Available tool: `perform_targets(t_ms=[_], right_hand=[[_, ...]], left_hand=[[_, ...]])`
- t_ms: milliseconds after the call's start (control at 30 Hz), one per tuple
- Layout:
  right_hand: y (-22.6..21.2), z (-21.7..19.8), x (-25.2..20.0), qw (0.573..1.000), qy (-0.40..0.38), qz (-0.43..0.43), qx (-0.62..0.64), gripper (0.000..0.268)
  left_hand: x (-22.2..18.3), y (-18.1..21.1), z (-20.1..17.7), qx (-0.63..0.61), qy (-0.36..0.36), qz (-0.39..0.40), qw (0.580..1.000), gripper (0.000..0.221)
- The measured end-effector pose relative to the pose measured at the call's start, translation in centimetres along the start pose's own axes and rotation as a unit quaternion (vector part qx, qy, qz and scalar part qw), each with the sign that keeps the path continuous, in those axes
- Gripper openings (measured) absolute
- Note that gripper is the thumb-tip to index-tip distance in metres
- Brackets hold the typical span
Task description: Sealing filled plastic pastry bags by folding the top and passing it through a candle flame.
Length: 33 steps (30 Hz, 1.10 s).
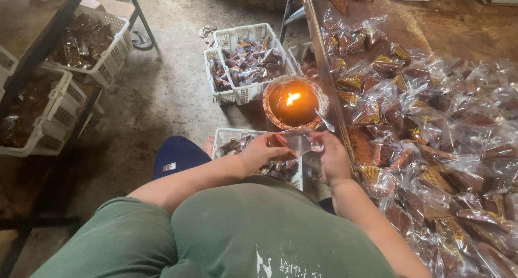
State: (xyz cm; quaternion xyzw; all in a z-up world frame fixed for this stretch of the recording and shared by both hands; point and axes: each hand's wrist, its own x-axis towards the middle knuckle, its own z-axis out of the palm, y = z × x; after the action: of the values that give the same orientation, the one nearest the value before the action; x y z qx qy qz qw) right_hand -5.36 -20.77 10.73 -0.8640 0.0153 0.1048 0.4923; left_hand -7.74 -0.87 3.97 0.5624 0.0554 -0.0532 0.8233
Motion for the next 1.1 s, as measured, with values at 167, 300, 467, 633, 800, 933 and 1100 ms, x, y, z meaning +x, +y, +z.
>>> perform_targets(t_ms=[167, 300, 467, 633, 800, 933, 1100], right_hand=[[4.4, 0.0, 4.3, 0.954, -0.074, -0.254, 0.141, 0.095], [3.1, 0.2, 3.2, 0.952, -0.026, -0.226, 0.204, 0.034], [6.4, 0.5, 5.4, 0.966, -0.158, -0.197, -0.056, 0.016], [7.1, 0.7, 6.2, 0.992, -0.108, -0.026, 0.055, 0.027], [2.3, 1.2, 3.2, 0.934, -0.186, 0.122, 0.278, 0.021], [3.0, 0.9, 4.1, 0.886, -0.127, 0.117, 0.43, 0.015], [3.4, 1.1, 4.1, 0.909, -0.124, 0.074, 0.392, 0.017]], left_hand=[[0.2, 0.1, -0.6, 0.272, 0.009, -0.056, 0.961, 0.03], [0.2, -0.3, -1.1, 0.317, -0.02, -0.056, 0.947, 0.026], [2.1, -1.4, -2.4, 0.288, 0.028, -0.043, 0.956, 0.022], [2.5, -0.1, -2.5, 0.342, 0.108, -0.089, 0.929, 0.029], [0.8, 1.2, -0.5, 0.236, -0.026, 0.037, 0.971, 0.061], [1.3, -0.1, -0.2, 0.496, -0.161, -0.008, 0.853, 0.063], [2.0, -1.2, -0.3, 0.446, -0.151, -0.033, 0.881, 0.06]])
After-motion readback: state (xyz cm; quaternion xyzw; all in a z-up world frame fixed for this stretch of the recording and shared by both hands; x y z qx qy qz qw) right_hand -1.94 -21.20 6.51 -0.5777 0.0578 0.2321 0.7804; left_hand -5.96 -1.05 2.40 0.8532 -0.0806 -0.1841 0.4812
